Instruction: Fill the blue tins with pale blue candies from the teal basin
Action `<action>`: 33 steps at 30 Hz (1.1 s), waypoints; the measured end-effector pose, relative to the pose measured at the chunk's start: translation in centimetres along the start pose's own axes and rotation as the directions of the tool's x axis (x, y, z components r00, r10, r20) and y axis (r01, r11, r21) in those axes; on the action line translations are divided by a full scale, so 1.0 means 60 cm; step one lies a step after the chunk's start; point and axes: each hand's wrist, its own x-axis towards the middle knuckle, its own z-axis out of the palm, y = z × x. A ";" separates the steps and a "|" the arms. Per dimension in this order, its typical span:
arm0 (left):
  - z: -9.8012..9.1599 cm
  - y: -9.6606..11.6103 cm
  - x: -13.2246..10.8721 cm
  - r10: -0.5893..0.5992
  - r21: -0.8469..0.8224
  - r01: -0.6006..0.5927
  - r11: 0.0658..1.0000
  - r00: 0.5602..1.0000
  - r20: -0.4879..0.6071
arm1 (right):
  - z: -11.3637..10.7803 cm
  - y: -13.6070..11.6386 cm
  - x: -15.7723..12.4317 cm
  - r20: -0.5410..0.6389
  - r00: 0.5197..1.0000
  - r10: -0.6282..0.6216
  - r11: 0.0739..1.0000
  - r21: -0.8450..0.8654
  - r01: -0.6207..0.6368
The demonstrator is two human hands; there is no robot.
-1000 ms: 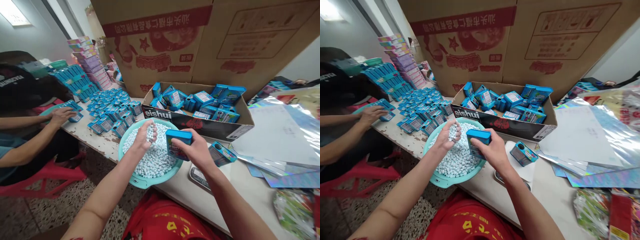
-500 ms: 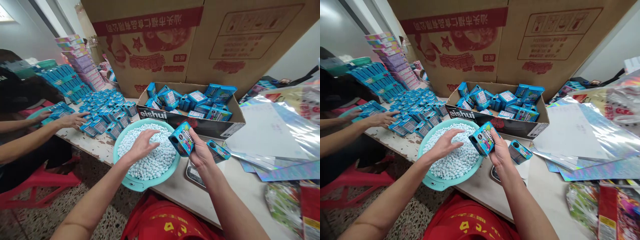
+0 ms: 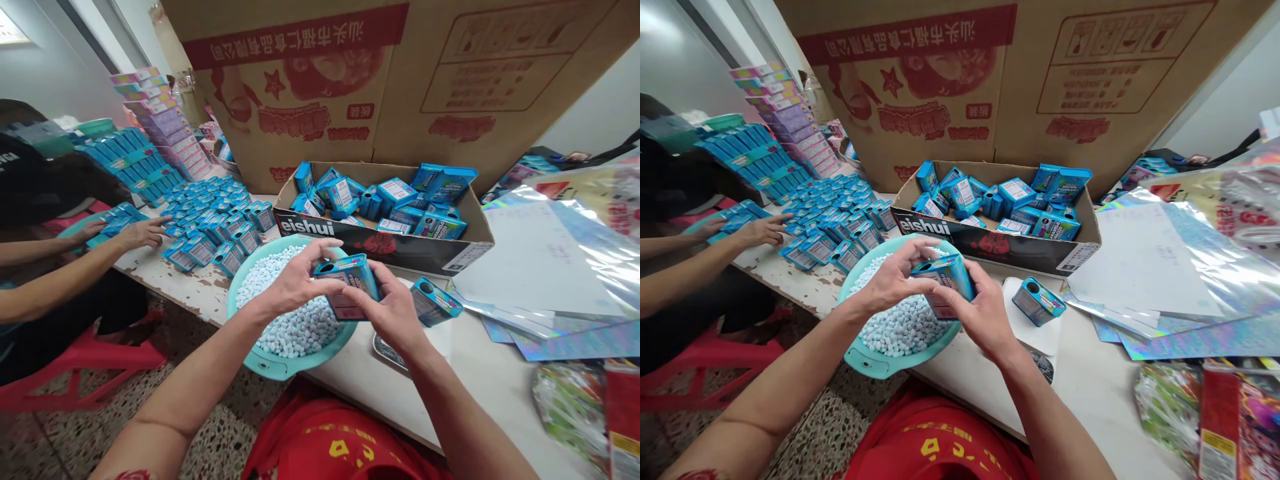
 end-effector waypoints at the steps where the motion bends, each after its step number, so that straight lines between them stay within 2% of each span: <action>1: -0.006 -0.014 0.004 -0.035 0.008 0.035 0.999 0.999 -0.027 | -0.003 0.001 0.002 -0.050 0.998 0.026 0.999 0.023 -0.025; 2: -0.013 -0.032 0.009 -0.066 0.073 0.070 0.995 0.997 -0.051 | -0.006 0.006 0.004 -0.094 0.994 0.062 0.996 0.076 -0.055; 4: -0.022 -0.075 0.015 -0.135 0.313 0.146 0.939 0.989 -0.057 | -0.014 0.019 0.007 -0.141 0.979 0.148 0.964 0.243 -0.111; 7: -0.018 -0.127 0.012 -0.246 0.620 0.180 0.764 0.969 0.021 | -0.021 0.037 0.004 -0.115 0.955 0.274 0.868 0.457 -0.195; 10: 0.002 -0.140 0.005 -0.294 0.727 0.176 0.663 0.955 0.037 | -0.019 0.044 -0.003 -0.099 0.938 0.333 0.822 0.518 -0.238; 13: 0.014 -0.132 0.003 -0.321 0.710 0.241 0.661 0.947 -0.023 | -0.010 0.043 -0.009 -0.054 0.934 0.354 0.793 0.547 -0.269; 15: 0.015 -0.127 0.004 -0.308 0.623 0.300 0.722 0.946 -0.099 | -0.004 0.040 -0.010 -0.036 0.934 0.356 0.794 0.539 -0.281; 18: 0.009 -0.127 0.007 -0.335 0.369 0.397 0.840 0.915 -0.222 | 0.004 0.030 -0.009 -0.054 0.946 0.319 0.873 0.406 -0.271; 21: 0.001 -0.121 0.008 -0.475 0.048 0.504 0.862 0.838 -0.270 | 0.009 0.015 -0.007 -0.035 0.978 0.207 0.969 0.145 -0.200; 23: -0.005 -0.105 0.009 -0.593 -0.298 0.525 0.797 0.774 -0.222 | 0.012 0.006 -0.005 -0.008 0.993 0.117 0.993 -0.027 -0.117; 24: -0.009 -0.094 0.010 -0.629 -0.478 0.493 0.727 0.757 -0.176 | 0.015 0.002 -0.004 0.005 0.997 0.074 0.993 -0.096 -0.074; 25: -0.012 -0.080 0.012 -0.636 -0.621 0.437 0.651 0.761 -0.130 | 0.018 -0.002 -0.001 0.020 0.999 0.034 0.988 -0.148 -0.031; 26: -0.015 -0.066 0.014 -0.611 -0.715 0.371 0.593 0.785 -0.100 | 0.022 -0.004 0.003 0.037 0.999 -0.003 0.982 -0.187 0.010; 28: -0.020 -0.036 0.021 -0.540 -0.820 0.232 0.523 0.835 -0.108 | 0.034 -0.009 0.014 0.079 0.995 -0.063 0.964 -0.255 0.081; 30: -0.021 -0.012 0.030 -0.476 -0.847 0.105 0.521 0.859 -0.187 | 0.050 -0.012 0.029 0.125 0.987 -0.100 0.934 -0.330 0.137; 33: -0.019 0.002 0.046 -0.428 -0.816 -0.028 0.578 0.841 -0.332 | 0.074 -0.015 0.051 0.167 0.978 -0.125 0.885 -0.426 0.186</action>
